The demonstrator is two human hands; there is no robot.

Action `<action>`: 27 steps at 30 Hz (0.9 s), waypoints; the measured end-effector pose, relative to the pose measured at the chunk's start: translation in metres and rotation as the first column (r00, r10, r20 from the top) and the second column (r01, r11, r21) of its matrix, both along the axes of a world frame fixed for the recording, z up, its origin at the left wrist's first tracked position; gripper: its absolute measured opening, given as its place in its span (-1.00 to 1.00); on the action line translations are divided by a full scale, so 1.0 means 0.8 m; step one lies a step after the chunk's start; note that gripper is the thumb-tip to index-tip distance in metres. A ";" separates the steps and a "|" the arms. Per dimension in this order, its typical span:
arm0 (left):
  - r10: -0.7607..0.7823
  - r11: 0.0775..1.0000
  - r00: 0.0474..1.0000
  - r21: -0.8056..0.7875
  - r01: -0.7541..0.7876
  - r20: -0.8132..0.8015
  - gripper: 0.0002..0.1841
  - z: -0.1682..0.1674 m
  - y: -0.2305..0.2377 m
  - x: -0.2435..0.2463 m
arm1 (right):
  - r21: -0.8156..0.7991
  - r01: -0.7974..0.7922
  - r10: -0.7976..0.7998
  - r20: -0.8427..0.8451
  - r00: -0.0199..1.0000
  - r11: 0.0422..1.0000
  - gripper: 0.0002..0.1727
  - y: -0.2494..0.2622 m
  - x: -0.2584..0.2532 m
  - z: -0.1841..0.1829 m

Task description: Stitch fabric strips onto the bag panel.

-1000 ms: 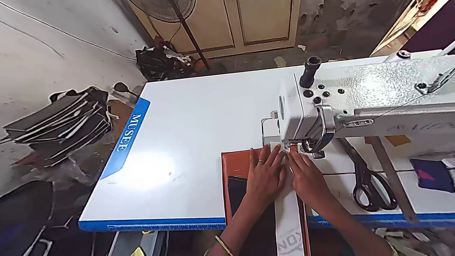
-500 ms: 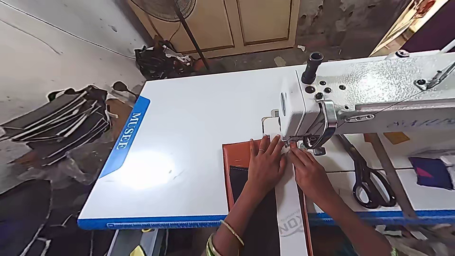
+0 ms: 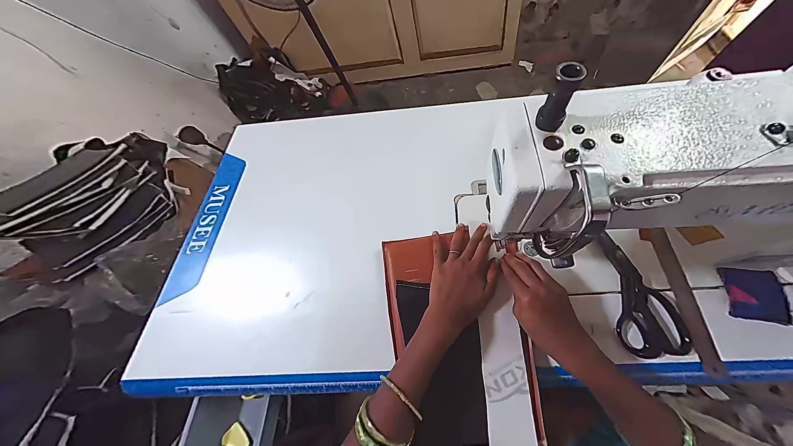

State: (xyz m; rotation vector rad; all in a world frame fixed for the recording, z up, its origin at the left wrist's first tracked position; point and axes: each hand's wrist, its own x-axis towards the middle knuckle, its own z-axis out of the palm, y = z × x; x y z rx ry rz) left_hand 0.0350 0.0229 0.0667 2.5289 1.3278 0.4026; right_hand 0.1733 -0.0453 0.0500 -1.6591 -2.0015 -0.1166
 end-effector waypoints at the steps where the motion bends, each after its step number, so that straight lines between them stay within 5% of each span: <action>1: -0.001 1.000 1.000 -0.018 0.000 -0.003 -0.49 0.001 0.004 0.000 | 0.000 0.002 -0.002 -0.004 1.000 1.000 -0.57 0.003 0.000 0.000; 10: -0.009 0.989 0.997 -0.147 -0.002 -0.075 -0.46 0.016 0.025 0.004 | 0.099 -0.006 0.016 -0.097 0.995 0.995 -0.66 0.006 0.009 -0.006; 20: -0.013 0.993 0.997 -0.121 0.004 -0.072 -0.47 0.013 0.026 0.005 | -0.131 0.016 -0.007 0.072 0.997 0.991 -0.50 -0.003 -0.001 0.016; 27: 0.018 0.997 0.998 -0.067 -0.023 -0.064 -0.50 0.013 0.037 0.011 | -0.138 0.015 -0.002 0.093 0.996 0.990 -0.53 0.009 0.000 0.019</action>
